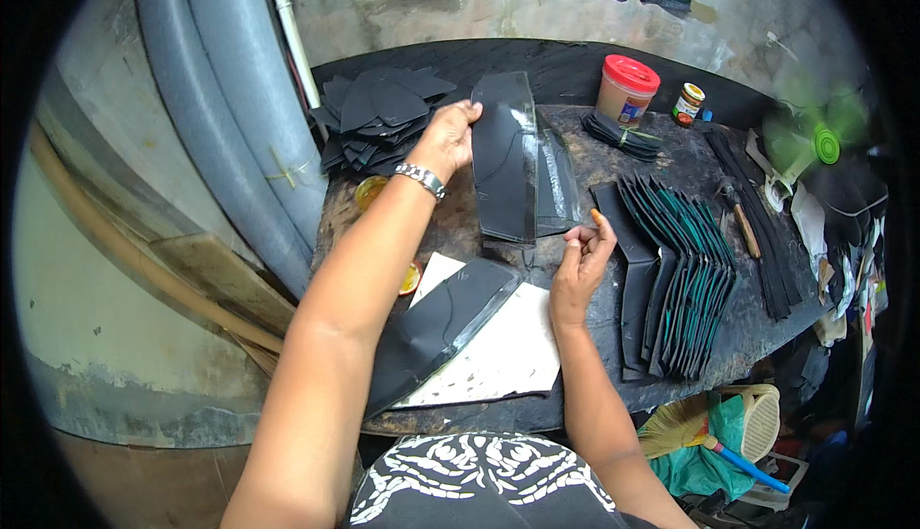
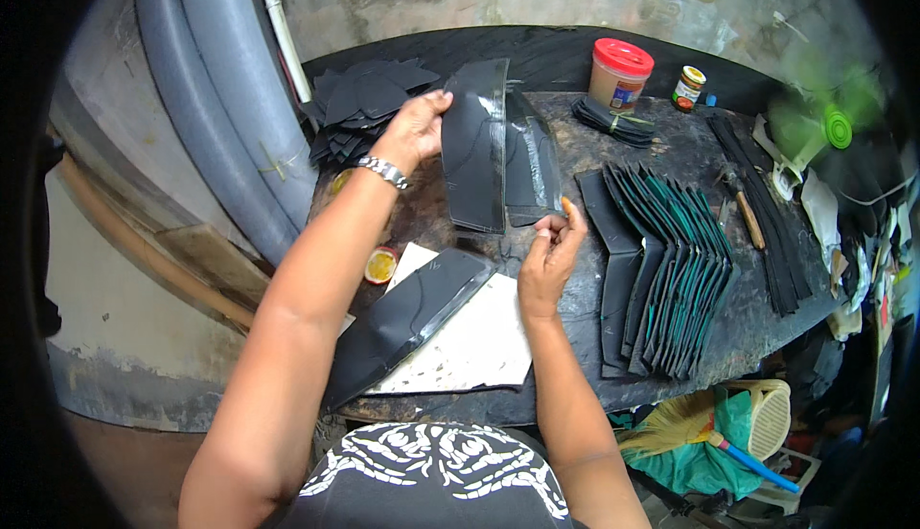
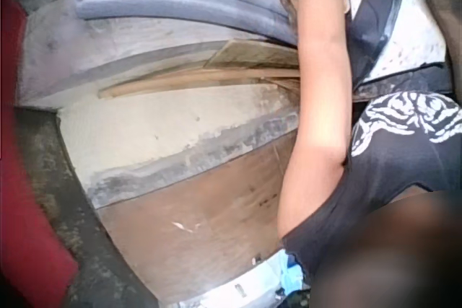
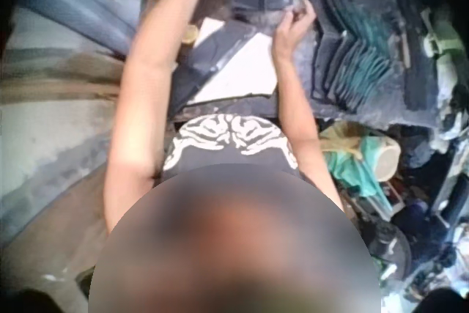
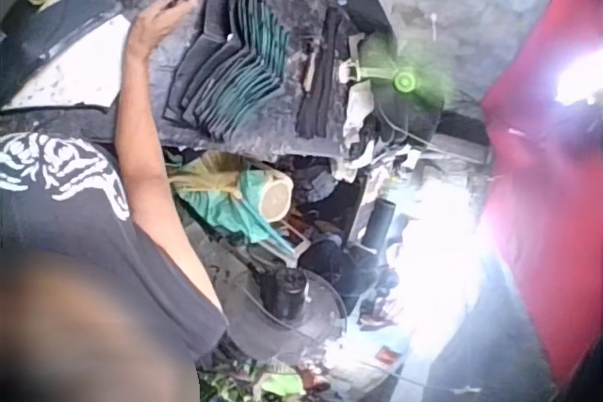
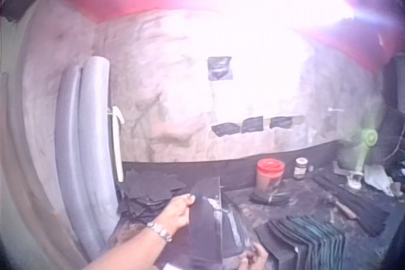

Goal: The person repeatedly applies a yellowish adhesive from a small jar onto the edges of black leather pieces using a small brush. They work on multiple pieces one at a time, spreading the glue along seams and edges, then placing each treated piece on the table.

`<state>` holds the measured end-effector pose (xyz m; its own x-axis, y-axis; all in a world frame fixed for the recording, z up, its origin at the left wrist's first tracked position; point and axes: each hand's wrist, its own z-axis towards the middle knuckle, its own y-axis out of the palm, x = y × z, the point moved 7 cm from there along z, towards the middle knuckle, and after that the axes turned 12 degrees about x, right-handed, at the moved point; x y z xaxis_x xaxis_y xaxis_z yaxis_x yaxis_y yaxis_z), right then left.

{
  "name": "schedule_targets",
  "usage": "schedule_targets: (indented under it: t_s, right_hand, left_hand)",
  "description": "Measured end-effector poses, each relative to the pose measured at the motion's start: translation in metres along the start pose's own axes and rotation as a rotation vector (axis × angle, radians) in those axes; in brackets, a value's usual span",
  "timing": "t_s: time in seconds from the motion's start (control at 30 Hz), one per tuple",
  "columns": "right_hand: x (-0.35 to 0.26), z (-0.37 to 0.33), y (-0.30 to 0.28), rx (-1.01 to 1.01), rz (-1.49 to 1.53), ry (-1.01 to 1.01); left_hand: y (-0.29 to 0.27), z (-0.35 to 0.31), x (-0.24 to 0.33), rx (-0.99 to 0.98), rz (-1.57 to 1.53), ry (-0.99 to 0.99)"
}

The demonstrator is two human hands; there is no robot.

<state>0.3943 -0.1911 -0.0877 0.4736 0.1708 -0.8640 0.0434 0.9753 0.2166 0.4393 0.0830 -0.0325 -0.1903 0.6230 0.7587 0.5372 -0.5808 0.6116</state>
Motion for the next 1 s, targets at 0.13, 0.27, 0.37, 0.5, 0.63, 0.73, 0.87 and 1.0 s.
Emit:
schedule_targets:
  t_s: [0.13,0.27,0.37,0.5,0.63,0.73,0.87,1.0]
  right_hand:
    - [-0.001,-0.002,0.002,-0.024,-0.041,-0.045]
    - [0.002,-0.005,0.006,-0.058,-0.025,-0.026]
    - [0.002,-0.004,0.009,-0.073,-0.043,-0.019]
    - [0.001,-0.002,0.008,-0.072,-0.059,-0.005]
    - [0.001,-0.001,0.008,-0.075,-0.107,-0.003]
    - [-0.001,-0.001,0.01,-0.099,-0.123,-0.048]
    - [-0.014,-0.009,0.018,-0.181,-0.182,-0.173]
    - [-0.037,-0.02,0.042,-0.326,-0.224,-0.24]
  left_hand:
    - [-0.029,0.057,-0.042,0.256,0.05,0.026]
    - [-0.06,0.067,-0.061,0.522,0.11,0.091]
    - [-0.062,0.063,-0.068,0.495,0.113,0.059]
    - [-0.053,0.043,-0.059,0.432,0.356,0.118]
    - [-0.037,-0.026,-0.021,0.091,0.882,0.365]
    - [-0.056,-0.12,-0.01,-0.177,1.364,0.392]
    - [-0.113,-0.224,-0.01,-0.166,1.771,0.082]
    - [-0.136,-0.265,-0.024,0.008,1.353,-0.08]
